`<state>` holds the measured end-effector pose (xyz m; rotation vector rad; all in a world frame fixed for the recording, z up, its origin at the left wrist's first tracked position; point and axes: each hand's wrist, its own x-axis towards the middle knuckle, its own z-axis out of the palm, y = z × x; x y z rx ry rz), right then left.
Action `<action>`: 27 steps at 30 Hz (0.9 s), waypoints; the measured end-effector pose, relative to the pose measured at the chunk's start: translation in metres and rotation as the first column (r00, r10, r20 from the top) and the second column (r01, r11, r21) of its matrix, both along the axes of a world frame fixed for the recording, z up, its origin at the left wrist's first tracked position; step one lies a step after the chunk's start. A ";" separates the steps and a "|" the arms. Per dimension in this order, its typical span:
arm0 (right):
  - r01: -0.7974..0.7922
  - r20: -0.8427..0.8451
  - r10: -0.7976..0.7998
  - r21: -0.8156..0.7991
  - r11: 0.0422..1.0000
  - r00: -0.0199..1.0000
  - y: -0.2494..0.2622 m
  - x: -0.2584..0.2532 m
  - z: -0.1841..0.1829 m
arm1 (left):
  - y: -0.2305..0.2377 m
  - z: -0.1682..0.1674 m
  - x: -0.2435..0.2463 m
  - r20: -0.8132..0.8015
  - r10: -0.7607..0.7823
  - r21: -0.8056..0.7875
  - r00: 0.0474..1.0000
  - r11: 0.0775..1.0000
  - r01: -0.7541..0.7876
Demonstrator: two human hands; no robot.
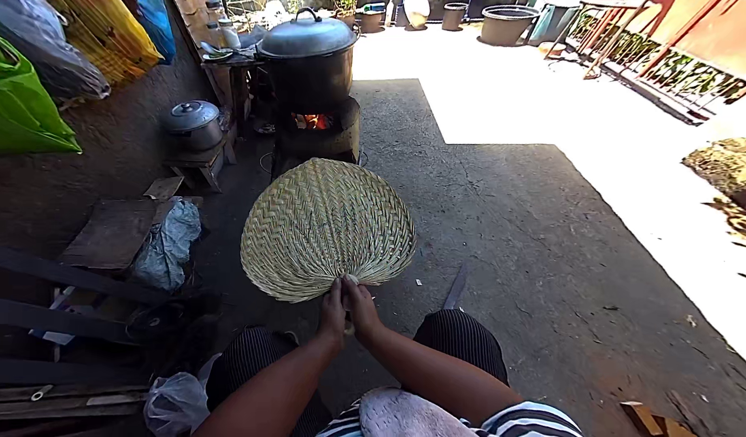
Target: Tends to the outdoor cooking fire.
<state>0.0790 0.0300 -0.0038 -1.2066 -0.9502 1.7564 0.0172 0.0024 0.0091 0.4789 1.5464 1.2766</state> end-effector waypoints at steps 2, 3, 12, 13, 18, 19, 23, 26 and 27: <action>0.010 0.032 -0.008 -0.058 0.998 0.999 -0.001 -0.001 -0.004 | 0.000 -0.002 0.000 0.005 0.003 -0.076 1.000 0.997 -0.003; 0.017 0.028 -0.016 -0.033 0.999 0.999 -0.003 -0.002 -0.003 | -0.002 -0.002 0.002 -0.020 0.025 -0.067 0.999 0.997 -0.026; 0.076 0.007 -0.075 -0.028 0.997 0.997 -0.007 -0.001 -0.001 | -0.002 -0.001 0.002 -0.024 -0.020 -0.073 0.999 0.997 0.018; 0.073 -0.005 -0.073 0.004 0.997 0.997 -0.008 -0.001 0.000 | -0.004 0.001 0.003 -0.041 -0.005 -0.050 0.999 0.999 0.003; 0.094 -0.047 -0.093 0.014 0.995 0.994 -0.005 -0.002 0.003 | 0.000 0.001 0.000 0.000 -0.022 0.012 1.000 1.000 0.022; 0.104 -0.031 -0.105 -0.035 0.994 0.994 -0.004 -0.003 0.000 | 0.001 -0.001 -0.001 0.009 -0.035 -0.035 0.999 0.999 0.036; 0.093 -0.009 -0.092 0.031 0.995 0.996 -0.007 -0.003 0.005 | -0.003 0.001 0.002 -0.094 0.003 0.022 0.996 1.000 -0.001; 0.079 -0.039 -0.074 0.154 0.985 0.997 -0.003 -0.001 0.005 | -0.001 0.001 0.001 -0.122 0.009 0.152 0.993 0.988 0.009; 0.075 -0.027 -0.072 0.123 0.990 0.997 -0.002 0.000 0.003 | 0.000 0.000 0.001 -0.103 -0.008 0.117 0.995 0.993 0.020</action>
